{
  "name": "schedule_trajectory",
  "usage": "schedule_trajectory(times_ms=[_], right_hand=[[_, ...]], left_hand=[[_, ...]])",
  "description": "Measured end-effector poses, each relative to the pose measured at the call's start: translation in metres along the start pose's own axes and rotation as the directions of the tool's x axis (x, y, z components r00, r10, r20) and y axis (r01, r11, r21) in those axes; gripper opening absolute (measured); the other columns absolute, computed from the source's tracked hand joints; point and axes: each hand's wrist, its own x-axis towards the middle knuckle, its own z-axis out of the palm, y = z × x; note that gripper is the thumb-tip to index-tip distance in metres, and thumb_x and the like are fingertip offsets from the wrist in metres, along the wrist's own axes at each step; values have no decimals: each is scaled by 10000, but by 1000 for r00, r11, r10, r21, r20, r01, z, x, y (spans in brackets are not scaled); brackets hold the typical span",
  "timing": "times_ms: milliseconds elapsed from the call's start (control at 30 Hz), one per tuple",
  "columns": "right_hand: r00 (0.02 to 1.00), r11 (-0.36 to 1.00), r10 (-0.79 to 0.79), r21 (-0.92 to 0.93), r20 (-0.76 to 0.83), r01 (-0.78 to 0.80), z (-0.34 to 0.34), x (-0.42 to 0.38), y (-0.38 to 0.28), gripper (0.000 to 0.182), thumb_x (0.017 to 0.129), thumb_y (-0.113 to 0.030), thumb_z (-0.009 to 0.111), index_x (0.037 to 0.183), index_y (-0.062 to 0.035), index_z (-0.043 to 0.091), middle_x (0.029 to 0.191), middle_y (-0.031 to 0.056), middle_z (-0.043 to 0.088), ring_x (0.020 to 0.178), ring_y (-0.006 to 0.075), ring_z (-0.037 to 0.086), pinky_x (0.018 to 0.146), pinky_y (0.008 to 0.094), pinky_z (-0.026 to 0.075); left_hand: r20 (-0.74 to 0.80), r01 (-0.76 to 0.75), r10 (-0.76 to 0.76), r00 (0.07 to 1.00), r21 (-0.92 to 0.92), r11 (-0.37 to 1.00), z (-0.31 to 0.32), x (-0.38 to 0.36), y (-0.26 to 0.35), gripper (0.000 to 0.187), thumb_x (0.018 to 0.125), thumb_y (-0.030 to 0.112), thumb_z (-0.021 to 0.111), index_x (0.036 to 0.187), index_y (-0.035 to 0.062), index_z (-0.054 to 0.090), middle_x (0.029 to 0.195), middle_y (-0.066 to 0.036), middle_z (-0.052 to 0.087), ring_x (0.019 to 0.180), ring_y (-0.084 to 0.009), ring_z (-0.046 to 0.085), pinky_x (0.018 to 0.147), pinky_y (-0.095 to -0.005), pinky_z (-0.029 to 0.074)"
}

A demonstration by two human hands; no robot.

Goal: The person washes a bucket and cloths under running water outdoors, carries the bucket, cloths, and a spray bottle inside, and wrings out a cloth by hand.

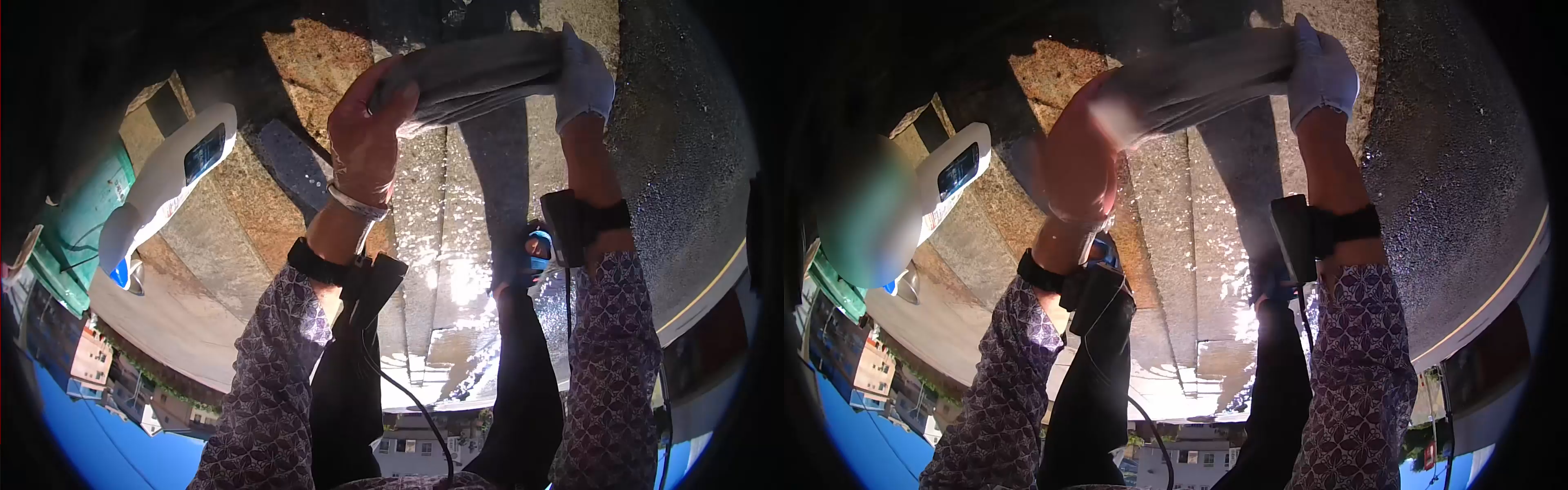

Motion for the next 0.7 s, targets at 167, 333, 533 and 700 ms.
schedule_trajectory(times_ms=[167, 333, 533, 700], right_hand=[[977, 918, -213, -337, 32, 211, -13, 72, 12, 488, 849, -392, 534, 1187, -40, 525, 998, 120, 620, 850, 157, 597, 719, 269, 484], [984, 985, 148, -105, 96, -138, -18, 64, 11, 622, 794, -538, 513, 1201, -68, 510, 1038, 126, 613, 871, 162, 609, 748, 306, 480], [956, 685, -120, -675, 266, 274, 21, 51, 13, 541, 751, -432, 599, 1197, -133, 530, 992, 106, 631, 904, 236, 598, 821, 333, 452], [928, 956, -230, 248, 291, 159, -36, 29, -18, 356, 786, -146, 610, 1119, -27, 573, 1025, 95, 614, 914, 158, 597, 838, 290, 453]], left_hand=[[-247, 135, -92, 965, 167, 977, 4, 27, 8, 476, 719, 84, 693, 1157, 23, 518, 989, -63, 589, 828, -116, 561, 727, -238, 456], [-344, 128, 71, 936, 522, 843, -27, 41, -36, 406, 702, 205, 723, 1029, 12, 580, 917, -103, 618, 738, -208, 584, 691, -339, 462], [-203, 211, -129, 971, 459, 863, -10, 28, -10, 273, 700, 182, 723, 848, -28, 631, 755, -81, 626, 723, -162, 574, 656, -294, 446], [-207, 13, -1, 978, 58, 998, -31, 36, 25, 154, 739, 71, 685, 857, -4, 619, 768, -27, 613, 730, -96, 555, 671, -232, 449]])
